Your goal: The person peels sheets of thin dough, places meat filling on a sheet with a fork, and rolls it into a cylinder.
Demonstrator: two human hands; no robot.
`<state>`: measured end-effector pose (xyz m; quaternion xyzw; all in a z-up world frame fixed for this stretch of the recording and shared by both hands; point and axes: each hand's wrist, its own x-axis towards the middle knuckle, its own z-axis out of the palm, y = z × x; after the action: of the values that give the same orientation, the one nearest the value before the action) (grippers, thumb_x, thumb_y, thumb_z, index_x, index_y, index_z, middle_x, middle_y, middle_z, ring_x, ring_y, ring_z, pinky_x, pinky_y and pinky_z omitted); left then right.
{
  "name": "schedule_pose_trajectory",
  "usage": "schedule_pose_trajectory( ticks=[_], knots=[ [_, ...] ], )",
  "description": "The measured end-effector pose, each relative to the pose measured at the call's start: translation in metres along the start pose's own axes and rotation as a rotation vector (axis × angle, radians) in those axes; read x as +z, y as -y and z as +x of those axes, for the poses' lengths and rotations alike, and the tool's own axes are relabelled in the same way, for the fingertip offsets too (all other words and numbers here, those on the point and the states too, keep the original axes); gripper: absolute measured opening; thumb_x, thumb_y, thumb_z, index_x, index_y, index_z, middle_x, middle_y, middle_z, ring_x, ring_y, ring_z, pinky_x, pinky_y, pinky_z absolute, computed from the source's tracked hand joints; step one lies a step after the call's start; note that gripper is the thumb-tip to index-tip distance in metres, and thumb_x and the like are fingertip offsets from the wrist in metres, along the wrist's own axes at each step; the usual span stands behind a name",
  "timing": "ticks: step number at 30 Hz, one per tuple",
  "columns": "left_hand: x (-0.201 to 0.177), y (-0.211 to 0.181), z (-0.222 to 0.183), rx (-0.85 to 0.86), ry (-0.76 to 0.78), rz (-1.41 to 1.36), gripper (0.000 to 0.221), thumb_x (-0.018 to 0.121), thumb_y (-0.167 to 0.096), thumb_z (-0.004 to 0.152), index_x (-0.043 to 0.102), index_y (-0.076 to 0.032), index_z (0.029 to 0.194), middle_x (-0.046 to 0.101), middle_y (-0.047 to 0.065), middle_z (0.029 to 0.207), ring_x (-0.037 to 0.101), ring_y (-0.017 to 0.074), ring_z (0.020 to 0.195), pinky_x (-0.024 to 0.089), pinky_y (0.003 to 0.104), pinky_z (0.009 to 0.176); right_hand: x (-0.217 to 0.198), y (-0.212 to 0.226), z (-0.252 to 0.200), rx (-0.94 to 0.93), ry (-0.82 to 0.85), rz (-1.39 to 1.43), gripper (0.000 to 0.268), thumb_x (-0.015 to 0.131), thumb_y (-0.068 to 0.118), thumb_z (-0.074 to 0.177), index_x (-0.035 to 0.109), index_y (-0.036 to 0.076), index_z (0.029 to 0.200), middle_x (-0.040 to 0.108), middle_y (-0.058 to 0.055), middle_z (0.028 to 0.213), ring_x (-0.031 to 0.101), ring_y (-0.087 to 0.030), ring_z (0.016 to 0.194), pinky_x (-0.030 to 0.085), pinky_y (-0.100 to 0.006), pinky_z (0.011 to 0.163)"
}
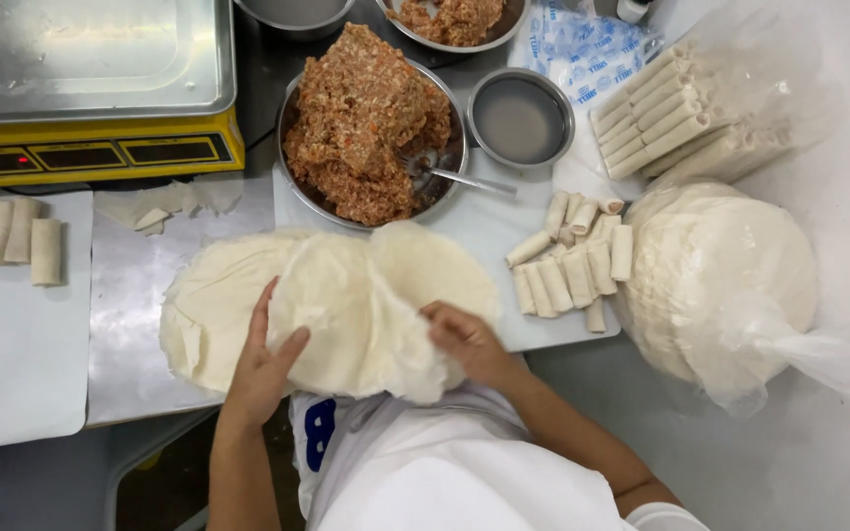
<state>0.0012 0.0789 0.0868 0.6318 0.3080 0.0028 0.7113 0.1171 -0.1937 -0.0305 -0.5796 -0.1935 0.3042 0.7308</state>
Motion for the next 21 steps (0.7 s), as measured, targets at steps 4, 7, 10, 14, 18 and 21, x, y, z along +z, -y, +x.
schedule_pose_trajectory(
  ticks=[4, 7, 10, 14, 18, 21],
  knots=[
    [0.019, 0.030, 0.001, -0.048, -0.077, -0.028, 0.076, 0.068, -0.019, 0.092, 0.035, -0.014, 0.160, 0.053, 0.020, 0.149, 0.052, 0.0322, 0.137, 0.041, 0.049, 0.118, 0.065, 0.037, 0.015, -0.239, 0.264, -0.146, 0.022, 0.062, 0.014, 0.104, 0.060, 0.003, 0.086, 0.068, -0.020, 0.112, 0.063, -0.028, 0.099, 0.051, -0.040, 0.085],
    [-0.033, 0.124, 0.033, 0.105, -0.220, -0.396, 0.045, 0.066, -0.003, 0.093, 0.062, -0.009, 0.137, 0.072, 0.014, 0.115, 0.071, 0.0262, 0.101, 0.058, 0.047, 0.094, 0.054, 0.019, 0.023, -0.222, 0.192, 0.053, 0.021, 0.061, 0.010, 0.103, 0.060, 0.003, 0.083, 0.067, -0.021, 0.112, 0.062, -0.026, 0.097, 0.051, -0.039, 0.084],
    [-0.148, 0.300, 0.036, 0.953, -0.546, 0.235, 0.036, 0.062, -0.022, 0.102, 0.062, 0.008, 0.122, 0.064, 0.023, 0.125, 0.063, 0.0379, 0.118, 0.050, 0.049, 0.109, 0.036, 0.036, 0.041, -0.067, -0.103, 0.533, 0.012, 0.072, 0.021, 0.099, 0.069, 0.011, 0.106, 0.074, -0.005, 0.113, 0.071, -0.017, 0.092, 0.058, -0.034, 0.079],
    [-0.179, 0.322, 0.015, 0.859, -0.469, 0.050, 0.035, 0.062, -0.018, 0.100, 0.061, 0.007, 0.125, 0.065, 0.023, 0.124, 0.064, 0.0369, 0.116, 0.052, 0.048, 0.106, 0.096, 0.111, 0.072, -0.355, 0.244, 0.102, 0.016, 0.054, 0.023, 0.110, 0.061, 0.009, 0.109, 0.058, -0.008, 0.128, 0.059, -0.020, 0.112, 0.049, -0.035, 0.095],
    [-0.175, 0.308, -0.012, 0.763, -0.389, -0.129, 0.037, 0.062, -0.014, 0.098, 0.060, 0.006, 0.128, 0.067, 0.022, 0.124, 0.066, 0.0360, 0.114, 0.054, 0.047, 0.103, 0.166, 0.088, 0.106, -0.297, 0.515, -0.424, 0.040, 0.047, 0.044, 0.107, 0.052, 0.014, 0.134, 0.049, -0.012, 0.155, 0.041, -0.030, 0.154, 0.036, -0.049, 0.127],
    [-0.151, 0.285, -0.025, 0.691, -0.317, -0.270, 0.038, 0.062, -0.011, 0.096, 0.060, 0.005, 0.131, 0.068, 0.021, 0.123, 0.067, 0.0353, 0.113, 0.055, 0.046, 0.100, 0.129, -0.075, 0.148, -0.317, 0.768, -0.180, 0.103, 0.008, 0.089, 0.097, 0.045, 0.013, 0.156, 0.043, -0.009, 0.164, 0.018, -0.032, 0.165, 0.010, -0.057, 0.134]
  ],
)
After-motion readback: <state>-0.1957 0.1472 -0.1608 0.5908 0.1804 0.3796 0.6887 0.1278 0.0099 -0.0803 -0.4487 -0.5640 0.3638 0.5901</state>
